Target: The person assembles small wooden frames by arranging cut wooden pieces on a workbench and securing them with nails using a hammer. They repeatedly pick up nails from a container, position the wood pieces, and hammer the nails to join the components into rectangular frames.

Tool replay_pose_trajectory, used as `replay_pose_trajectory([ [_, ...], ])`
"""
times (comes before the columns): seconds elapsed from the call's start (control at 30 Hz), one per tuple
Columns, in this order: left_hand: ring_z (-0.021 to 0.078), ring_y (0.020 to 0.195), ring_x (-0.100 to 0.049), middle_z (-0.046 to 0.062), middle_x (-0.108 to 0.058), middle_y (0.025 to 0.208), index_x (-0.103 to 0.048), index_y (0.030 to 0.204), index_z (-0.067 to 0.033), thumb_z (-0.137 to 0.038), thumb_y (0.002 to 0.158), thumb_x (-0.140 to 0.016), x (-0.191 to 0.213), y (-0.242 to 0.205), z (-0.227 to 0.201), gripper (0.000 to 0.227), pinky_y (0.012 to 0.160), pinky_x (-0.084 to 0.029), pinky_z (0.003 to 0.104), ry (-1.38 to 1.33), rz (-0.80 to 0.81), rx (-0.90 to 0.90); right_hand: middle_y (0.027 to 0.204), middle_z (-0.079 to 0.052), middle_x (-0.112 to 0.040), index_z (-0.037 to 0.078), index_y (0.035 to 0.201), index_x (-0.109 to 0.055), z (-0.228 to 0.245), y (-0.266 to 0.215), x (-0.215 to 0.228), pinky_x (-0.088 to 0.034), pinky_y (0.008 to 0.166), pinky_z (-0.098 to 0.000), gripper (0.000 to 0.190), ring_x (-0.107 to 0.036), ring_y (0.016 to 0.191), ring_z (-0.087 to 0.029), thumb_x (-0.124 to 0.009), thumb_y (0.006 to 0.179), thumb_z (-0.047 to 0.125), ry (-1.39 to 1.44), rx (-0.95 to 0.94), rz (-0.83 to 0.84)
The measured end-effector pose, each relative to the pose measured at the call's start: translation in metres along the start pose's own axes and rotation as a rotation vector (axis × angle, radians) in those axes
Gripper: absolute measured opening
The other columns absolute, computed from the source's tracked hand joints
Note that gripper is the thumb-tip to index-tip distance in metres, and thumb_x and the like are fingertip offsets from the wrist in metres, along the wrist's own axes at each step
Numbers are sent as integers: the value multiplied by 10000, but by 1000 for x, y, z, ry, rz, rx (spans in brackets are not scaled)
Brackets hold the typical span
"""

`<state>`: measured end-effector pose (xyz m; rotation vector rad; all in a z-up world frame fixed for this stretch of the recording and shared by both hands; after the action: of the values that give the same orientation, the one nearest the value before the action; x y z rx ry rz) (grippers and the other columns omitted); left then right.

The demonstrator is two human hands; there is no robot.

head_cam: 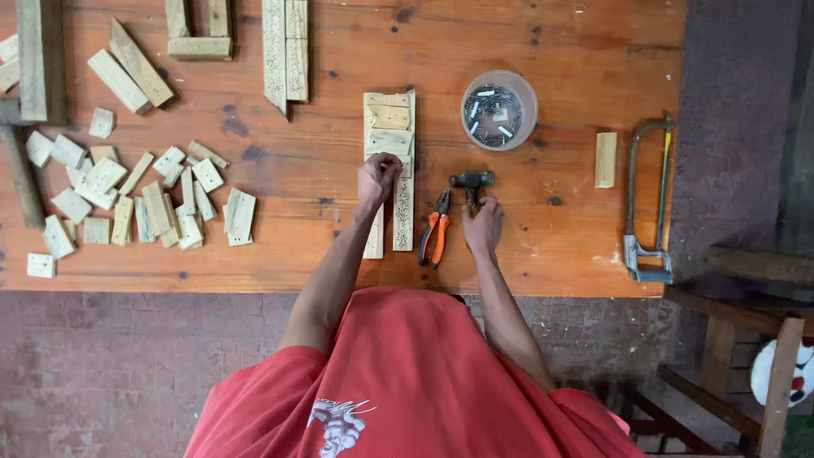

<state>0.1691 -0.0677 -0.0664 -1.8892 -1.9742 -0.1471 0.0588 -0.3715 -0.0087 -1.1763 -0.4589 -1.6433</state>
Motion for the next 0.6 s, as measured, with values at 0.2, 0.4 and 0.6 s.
replay_pose_trajectory([
  [0.2,358,853,-723,120,-685,857,-762,946,-176,-191,871,-777,-4,0,-9,78,783,-580,446,79,-16,-44,1257,-267,-565,45,1263,-522,-18,7,-24,-467,1029,-532,599,-585,1180,-487,-801,869,399,15,-6,74],
  [0.4,382,846,-720,128,-670,848,-739,964,-144,-173,891,-756,-2,-6,-25,80,782,-573,470,111,-21,-115,1218,-209,-576,70,1257,-519,-14,12,-27,-520,937,-524,547,-615,1129,-444,-776,890,385,-45,-41,86],
  [0.6,378,865,-726,147,-695,866,-730,983,-139,-152,923,-729,0,-16,-38,62,806,-581,467,88,-15,-107,1134,-255,-670,108,1312,-533,-5,13,-12,-515,921,-592,373,-666,1082,-505,-579,1031,349,16,-80,147],
])
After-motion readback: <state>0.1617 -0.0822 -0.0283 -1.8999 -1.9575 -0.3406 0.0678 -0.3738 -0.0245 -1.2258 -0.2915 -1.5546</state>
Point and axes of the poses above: each hand's wrist, its own y-axis towards the middle knuckle, its own x-axis out of the back of the hand, z = x × y, the point moved 9 cm from there along y, towards the middle knuckle
